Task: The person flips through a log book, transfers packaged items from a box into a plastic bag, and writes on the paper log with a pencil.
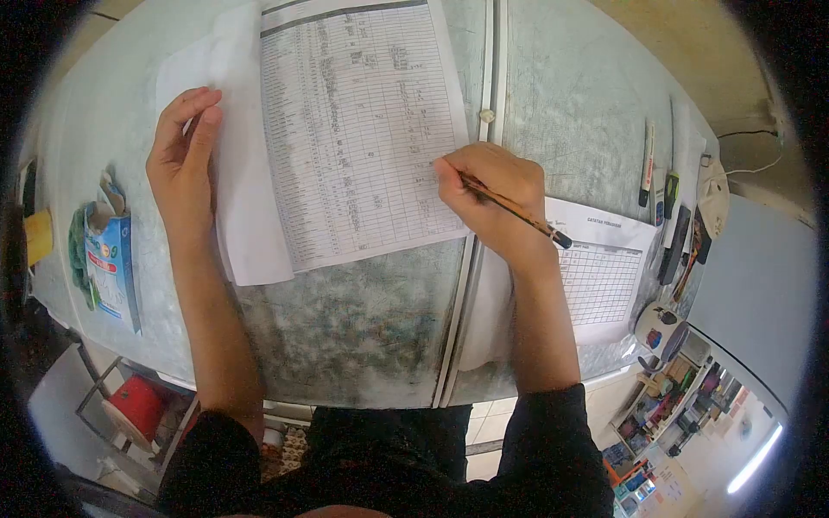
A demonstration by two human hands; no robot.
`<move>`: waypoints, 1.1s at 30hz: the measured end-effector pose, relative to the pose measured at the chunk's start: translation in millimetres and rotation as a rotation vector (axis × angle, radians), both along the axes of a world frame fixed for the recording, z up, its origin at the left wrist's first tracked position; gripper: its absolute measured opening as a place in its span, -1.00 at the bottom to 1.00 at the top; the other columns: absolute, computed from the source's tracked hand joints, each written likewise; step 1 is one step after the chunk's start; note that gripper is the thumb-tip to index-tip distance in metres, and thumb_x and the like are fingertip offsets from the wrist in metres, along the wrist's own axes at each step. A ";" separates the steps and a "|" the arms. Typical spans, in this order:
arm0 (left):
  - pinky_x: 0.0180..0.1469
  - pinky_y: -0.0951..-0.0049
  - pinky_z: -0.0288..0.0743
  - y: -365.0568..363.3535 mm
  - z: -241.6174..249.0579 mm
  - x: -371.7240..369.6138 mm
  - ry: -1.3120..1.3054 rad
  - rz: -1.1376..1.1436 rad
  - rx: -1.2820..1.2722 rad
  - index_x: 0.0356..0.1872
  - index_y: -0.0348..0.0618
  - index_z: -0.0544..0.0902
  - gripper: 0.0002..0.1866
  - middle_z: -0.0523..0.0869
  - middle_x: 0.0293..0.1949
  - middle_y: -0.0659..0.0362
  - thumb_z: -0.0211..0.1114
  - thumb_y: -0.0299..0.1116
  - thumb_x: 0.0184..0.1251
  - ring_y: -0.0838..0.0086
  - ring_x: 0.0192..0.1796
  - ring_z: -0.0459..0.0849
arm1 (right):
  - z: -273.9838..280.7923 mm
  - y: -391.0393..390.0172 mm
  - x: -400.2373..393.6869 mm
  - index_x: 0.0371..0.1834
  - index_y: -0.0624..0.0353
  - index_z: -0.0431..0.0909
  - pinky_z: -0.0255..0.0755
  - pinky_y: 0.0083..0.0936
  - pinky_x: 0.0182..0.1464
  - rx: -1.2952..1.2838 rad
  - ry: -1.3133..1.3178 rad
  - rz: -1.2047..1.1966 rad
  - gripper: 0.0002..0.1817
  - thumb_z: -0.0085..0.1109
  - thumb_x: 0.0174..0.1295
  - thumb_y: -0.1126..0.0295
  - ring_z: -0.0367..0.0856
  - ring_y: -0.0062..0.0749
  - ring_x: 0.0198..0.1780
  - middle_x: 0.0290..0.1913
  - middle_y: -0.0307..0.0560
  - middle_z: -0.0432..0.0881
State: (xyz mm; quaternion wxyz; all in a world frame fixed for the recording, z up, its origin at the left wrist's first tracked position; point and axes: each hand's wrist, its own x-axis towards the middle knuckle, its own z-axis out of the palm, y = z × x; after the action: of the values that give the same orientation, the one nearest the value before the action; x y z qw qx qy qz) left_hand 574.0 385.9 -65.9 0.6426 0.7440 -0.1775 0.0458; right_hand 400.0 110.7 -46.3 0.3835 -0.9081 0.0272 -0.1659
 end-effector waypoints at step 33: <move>0.48 0.28 0.33 12.3 3.5 6.0 -0.142 0.319 0.276 0.04 -0.11 0.78 -0.73 0.68 0.18 0.10 0.49 -0.32 0.36 0.28 0.30 0.59 | -5.6 -6.7 0.6 -0.21 0.30 0.67 0.35 -0.73 -0.39 0.592 -0.016 -0.251 -0.88 0.23 0.46 0.47 0.51 -0.72 -0.45 -0.42 -0.28 0.66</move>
State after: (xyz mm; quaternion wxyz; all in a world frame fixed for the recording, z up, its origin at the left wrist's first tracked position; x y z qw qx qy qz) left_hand 580.0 398.2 -62.4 0.5052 0.8385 -0.1067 0.1744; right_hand 400.7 103.9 -51.9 0.6079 -0.7452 0.1831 -0.2039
